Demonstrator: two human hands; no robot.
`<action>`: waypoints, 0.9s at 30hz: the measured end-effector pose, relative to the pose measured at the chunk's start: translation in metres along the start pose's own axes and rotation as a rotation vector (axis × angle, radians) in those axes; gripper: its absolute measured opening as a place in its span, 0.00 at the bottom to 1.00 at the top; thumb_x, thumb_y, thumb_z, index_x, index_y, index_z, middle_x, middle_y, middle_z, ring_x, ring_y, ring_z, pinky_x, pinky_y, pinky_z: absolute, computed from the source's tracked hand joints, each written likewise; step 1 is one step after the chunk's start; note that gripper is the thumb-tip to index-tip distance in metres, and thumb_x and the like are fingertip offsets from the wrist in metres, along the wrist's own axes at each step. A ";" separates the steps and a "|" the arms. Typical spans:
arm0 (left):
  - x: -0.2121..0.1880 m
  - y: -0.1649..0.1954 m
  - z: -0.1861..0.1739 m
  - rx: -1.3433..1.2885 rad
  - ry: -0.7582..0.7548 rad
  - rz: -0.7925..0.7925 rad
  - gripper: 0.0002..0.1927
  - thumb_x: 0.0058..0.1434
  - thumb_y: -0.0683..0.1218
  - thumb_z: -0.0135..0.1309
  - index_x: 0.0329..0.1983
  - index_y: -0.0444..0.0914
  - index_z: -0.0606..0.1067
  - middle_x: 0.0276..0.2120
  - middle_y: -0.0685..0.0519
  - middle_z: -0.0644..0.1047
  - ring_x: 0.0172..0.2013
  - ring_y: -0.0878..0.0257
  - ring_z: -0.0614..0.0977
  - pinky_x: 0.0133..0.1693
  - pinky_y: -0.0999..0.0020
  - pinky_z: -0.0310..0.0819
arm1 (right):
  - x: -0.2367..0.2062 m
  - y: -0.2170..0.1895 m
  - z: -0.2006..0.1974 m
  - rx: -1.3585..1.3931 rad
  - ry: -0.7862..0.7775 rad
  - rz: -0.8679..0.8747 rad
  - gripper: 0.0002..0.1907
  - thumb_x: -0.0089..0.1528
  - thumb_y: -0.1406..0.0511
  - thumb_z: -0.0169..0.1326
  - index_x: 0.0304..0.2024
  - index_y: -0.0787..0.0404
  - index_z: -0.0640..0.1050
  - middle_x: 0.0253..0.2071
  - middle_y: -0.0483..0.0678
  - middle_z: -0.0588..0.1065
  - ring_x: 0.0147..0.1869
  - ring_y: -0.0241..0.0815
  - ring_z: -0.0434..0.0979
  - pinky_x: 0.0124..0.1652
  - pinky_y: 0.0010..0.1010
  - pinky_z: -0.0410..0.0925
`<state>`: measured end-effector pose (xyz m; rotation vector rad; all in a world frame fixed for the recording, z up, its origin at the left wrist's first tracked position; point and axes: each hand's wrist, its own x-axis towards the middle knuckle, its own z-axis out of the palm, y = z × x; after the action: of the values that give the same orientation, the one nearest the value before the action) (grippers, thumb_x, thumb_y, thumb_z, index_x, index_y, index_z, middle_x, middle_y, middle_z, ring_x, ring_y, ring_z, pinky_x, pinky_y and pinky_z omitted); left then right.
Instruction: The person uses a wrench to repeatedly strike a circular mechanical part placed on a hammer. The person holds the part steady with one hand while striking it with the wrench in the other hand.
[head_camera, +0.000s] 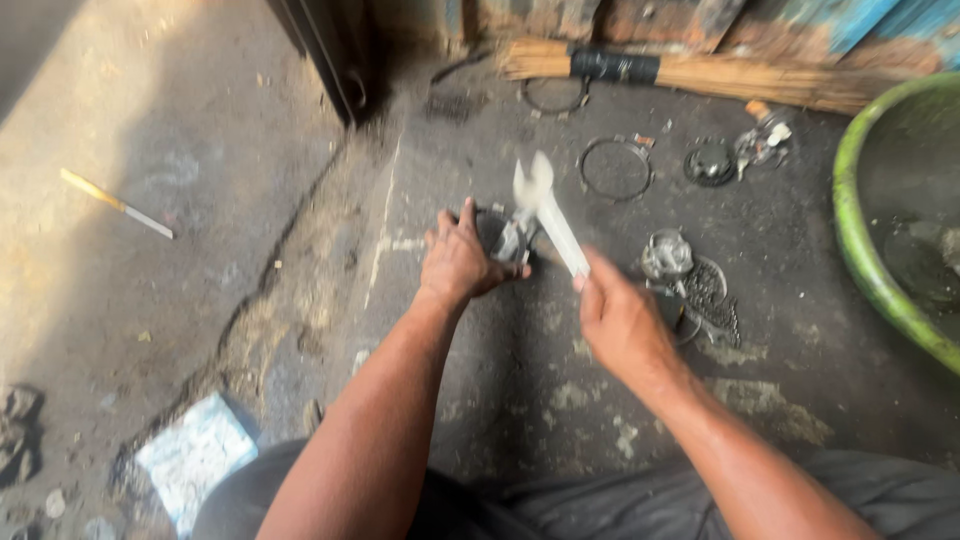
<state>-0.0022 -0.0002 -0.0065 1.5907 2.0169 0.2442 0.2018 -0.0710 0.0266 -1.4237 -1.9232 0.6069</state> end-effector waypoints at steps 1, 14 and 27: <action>-0.001 0.000 0.001 -0.012 0.011 0.014 0.73 0.35 0.68 0.76 0.77 0.40 0.48 0.71 0.39 0.56 0.67 0.36 0.61 0.64 0.51 0.64 | 0.000 0.000 0.000 -0.008 -0.008 0.061 0.22 0.69 0.64 0.46 0.66 0.59 0.69 0.33 0.56 0.80 0.31 0.50 0.83 0.29 0.38 0.74; 0.000 -0.003 0.002 0.019 0.028 0.037 0.74 0.35 0.69 0.76 0.77 0.38 0.48 0.68 0.39 0.58 0.66 0.36 0.63 0.62 0.51 0.67 | 0.005 -0.013 -0.004 -0.087 -0.177 0.315 0.23 0.69 0.62 0.45 0.68 0.52 0.68 0.30 0.50 0.78 0.25 0.45 0.80 0.27 0.40 0.73; 0.002 0.000 0.003 0.039 -0.032 0.021 0.75 0.31 0.70 0.73 0.78 0.41 0.47 0.67 0.39 0.61 0.65 0.38 0.64 0.62 0.49 0.69 | 0.012 0.003 -0.009 0.429 -0.264 0.543 0.25 0.70 0.62 0.45 0.70 0.51 0.69 0.27 0.44 0.68 0.26 0.34 0.70 0.26 0.34 0.72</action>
<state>-0.0013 0.0015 -0.0095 1.6302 1.9930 0.1872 0.2077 -0.0585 0.0331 -1.6301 -1.4449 1.4265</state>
